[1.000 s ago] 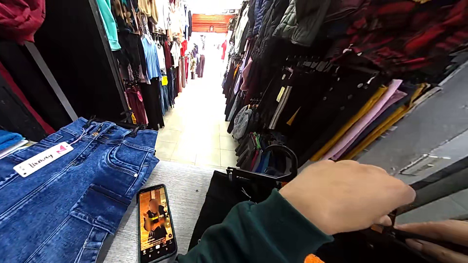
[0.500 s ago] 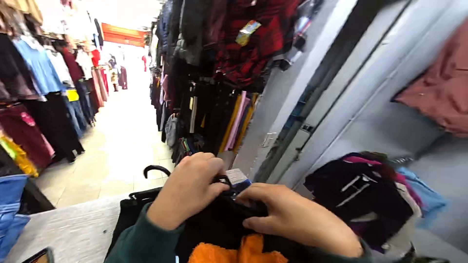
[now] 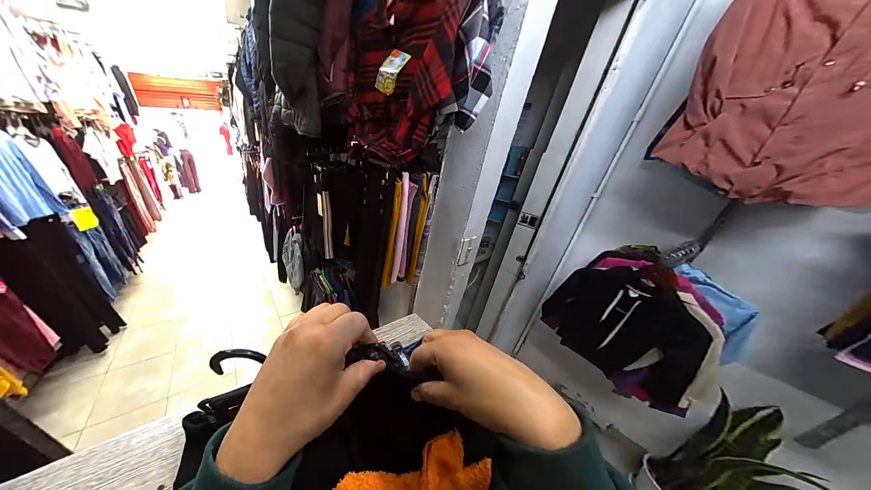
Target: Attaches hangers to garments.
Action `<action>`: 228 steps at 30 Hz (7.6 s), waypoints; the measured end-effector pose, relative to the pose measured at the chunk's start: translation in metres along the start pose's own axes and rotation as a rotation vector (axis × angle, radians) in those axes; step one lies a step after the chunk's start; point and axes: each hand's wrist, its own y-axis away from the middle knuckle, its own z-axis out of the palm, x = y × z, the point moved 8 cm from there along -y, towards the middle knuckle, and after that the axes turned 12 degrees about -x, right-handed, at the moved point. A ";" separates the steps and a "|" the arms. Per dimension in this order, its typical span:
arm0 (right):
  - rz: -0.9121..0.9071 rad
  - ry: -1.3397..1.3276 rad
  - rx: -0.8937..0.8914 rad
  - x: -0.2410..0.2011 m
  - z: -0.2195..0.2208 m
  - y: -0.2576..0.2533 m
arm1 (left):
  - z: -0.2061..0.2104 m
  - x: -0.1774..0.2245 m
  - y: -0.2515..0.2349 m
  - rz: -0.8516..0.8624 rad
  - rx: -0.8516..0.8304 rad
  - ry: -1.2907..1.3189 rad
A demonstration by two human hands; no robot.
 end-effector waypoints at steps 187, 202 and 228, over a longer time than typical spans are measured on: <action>0.046 -0.517 0.023 0.084 0.017 -0.048 | 0.146 -0.055 0.007 -0.513 -0.470 0.556; -0.061 -0.362 0.190 -0.024 -0.005 -0.011 | 0.074 -0.019 -0.014 -0.311 -0.228 0.194; -0.333 -0.067 0.156 -0.002 0.013 0.012 | 0.062 0.024 -0.017 0.133 -0.011 -0.166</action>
